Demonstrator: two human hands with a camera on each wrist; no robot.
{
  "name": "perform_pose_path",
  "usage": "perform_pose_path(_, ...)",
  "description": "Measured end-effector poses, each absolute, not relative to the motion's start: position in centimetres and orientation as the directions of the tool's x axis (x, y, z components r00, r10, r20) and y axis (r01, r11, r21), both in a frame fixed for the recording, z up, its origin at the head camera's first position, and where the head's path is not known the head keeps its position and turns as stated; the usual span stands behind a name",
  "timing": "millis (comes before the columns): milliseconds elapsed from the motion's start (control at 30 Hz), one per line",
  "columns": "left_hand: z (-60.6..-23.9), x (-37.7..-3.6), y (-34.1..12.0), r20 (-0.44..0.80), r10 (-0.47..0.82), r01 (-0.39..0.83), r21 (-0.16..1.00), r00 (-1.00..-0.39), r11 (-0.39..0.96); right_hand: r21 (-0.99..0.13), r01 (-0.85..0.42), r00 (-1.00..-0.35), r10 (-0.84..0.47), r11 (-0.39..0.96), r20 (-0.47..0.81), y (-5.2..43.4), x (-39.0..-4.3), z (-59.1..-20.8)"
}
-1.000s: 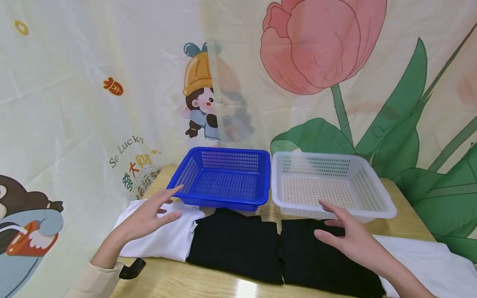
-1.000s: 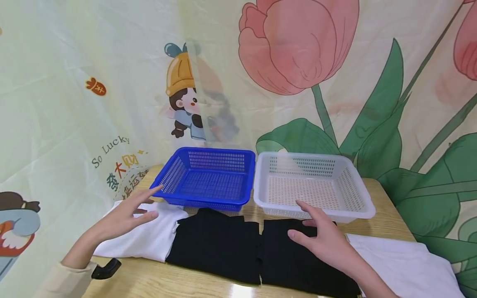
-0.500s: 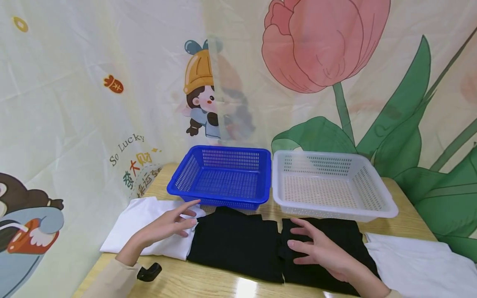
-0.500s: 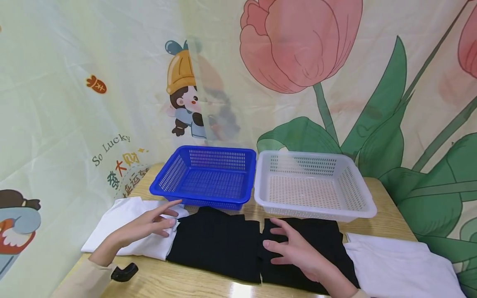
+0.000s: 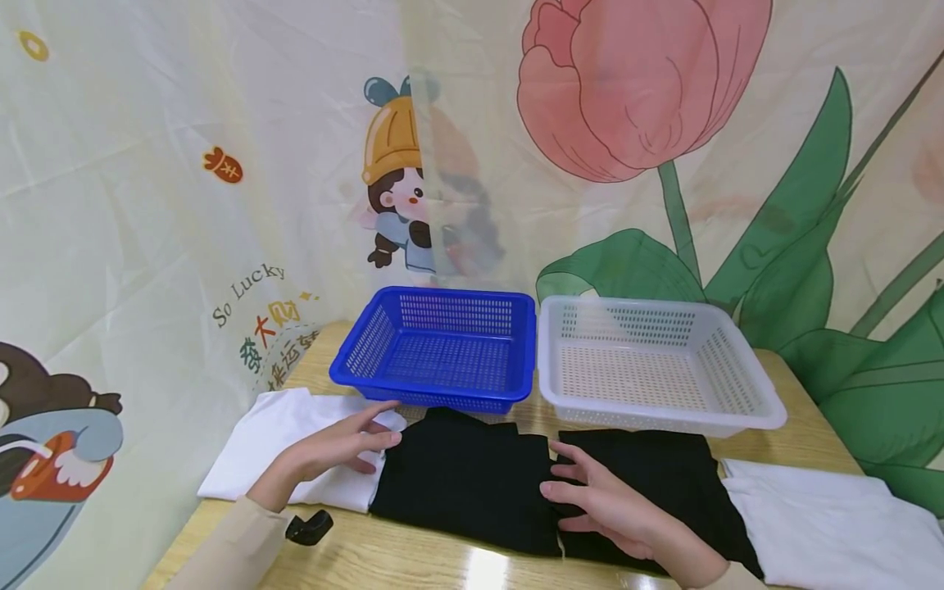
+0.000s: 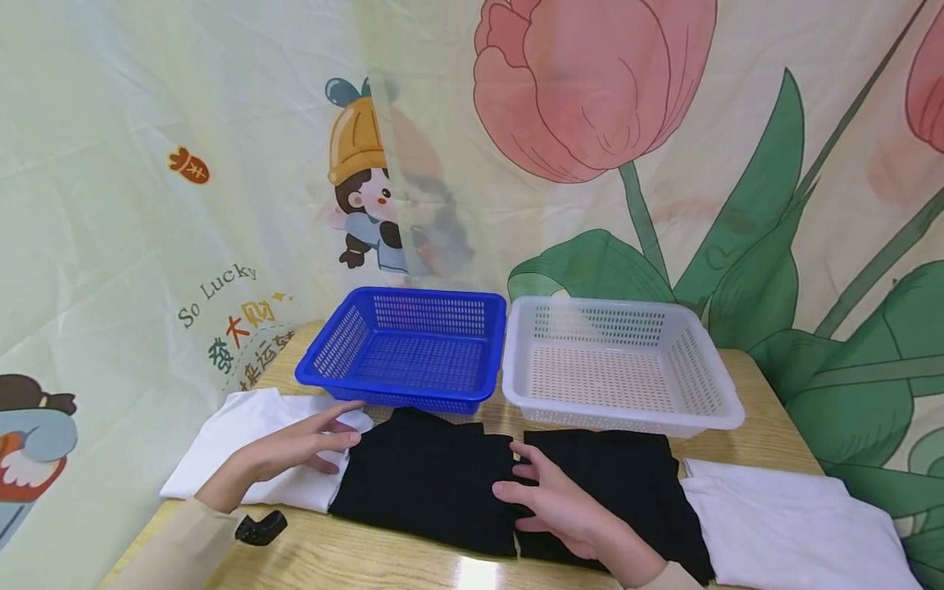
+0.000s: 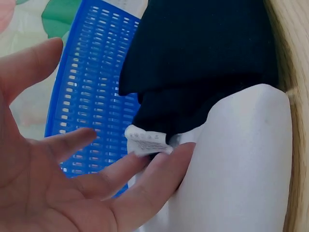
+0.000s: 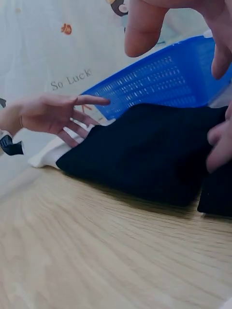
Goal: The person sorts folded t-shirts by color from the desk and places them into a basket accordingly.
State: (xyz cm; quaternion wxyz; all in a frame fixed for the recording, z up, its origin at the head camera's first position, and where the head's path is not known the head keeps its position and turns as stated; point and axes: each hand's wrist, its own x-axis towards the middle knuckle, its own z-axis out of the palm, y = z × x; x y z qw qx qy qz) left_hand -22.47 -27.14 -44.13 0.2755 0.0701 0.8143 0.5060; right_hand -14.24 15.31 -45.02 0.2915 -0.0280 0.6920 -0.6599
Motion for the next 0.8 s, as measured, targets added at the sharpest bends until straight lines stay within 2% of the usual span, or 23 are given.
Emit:
perform_pose_path(167,-44.3,-22.7,-27.1,-0.391,0.392,-0.193,0.868,-0.833,0.457,-0.921,0.349,-0.83,-0.4,0.171,-0.389,15.6,-14.7,-45.3)
perform_pose_path(400,-45.1,-22.5,-27.0,-0.399,0.448,-0.197,0.88,-0.8,0.433,-0.919,0.369,-0.801,-0.455,0.136,-0.389,15.0,-15.5,-45.9)
perform_pose_path(600,-45.2,-22.2,-26.6,-0.372,0.504,-0.096,0.866,-0.78,0.491,-0.919,0.392,-0.795,-0.484,0.052,-0.366,13.6,-15.7,-46.6)
perform_pose_path(800,-45.3,-22.1,-25.8,-0.338,0.546,-0.011,0.857,-0.767,0.516,-0.925,0.379,-0.813,-0.463,0.038,-0.352,12.7,-15.8,-46.3)
